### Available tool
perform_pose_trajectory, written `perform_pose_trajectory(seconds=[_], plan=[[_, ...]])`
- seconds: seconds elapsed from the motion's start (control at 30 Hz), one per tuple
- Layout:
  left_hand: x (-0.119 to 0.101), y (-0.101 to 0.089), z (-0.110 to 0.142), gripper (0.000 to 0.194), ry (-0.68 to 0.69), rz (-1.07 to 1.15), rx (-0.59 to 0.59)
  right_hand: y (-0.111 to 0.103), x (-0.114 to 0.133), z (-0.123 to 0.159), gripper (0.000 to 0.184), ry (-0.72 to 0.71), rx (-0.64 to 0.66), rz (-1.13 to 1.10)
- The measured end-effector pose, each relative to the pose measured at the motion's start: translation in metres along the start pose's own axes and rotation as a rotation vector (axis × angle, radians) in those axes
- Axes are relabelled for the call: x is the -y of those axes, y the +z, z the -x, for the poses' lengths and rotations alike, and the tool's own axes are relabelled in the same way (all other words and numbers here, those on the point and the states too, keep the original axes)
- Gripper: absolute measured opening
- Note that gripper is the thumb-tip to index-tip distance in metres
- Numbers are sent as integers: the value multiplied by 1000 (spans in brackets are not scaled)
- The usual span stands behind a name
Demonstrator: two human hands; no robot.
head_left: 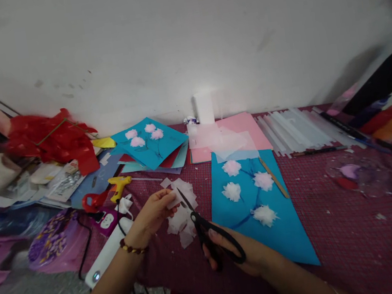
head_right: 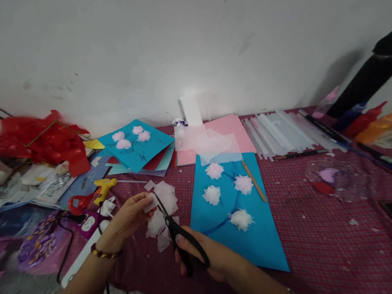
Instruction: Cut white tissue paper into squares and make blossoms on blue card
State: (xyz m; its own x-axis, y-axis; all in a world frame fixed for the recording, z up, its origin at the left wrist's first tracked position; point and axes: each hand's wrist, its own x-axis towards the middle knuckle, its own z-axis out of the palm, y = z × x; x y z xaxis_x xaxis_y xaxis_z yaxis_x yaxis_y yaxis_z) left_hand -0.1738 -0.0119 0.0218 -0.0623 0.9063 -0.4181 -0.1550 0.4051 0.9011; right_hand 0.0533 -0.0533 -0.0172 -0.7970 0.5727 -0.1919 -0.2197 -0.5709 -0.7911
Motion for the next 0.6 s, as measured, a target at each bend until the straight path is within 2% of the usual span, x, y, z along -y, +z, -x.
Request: perform_pose_trajectory(seconds=[0.27, 0.43, 0.5, 0.6], plan=[[7, 6, -3, 29, -26, -27, 2, 6, 6, -2, 49, -39, -86, 119], [5, 8, -3, 31, -28, -35, -12, 8, 10, -3, 50, -4, -153, 193], [5, 7, -3, 32, -22, -45, -11, 6, 7, -4, 50, -3, -127, 160], [4, 4, -3, 31, 2, -70, -27, 0, 2, -6, 52, 12, -56, -38]])
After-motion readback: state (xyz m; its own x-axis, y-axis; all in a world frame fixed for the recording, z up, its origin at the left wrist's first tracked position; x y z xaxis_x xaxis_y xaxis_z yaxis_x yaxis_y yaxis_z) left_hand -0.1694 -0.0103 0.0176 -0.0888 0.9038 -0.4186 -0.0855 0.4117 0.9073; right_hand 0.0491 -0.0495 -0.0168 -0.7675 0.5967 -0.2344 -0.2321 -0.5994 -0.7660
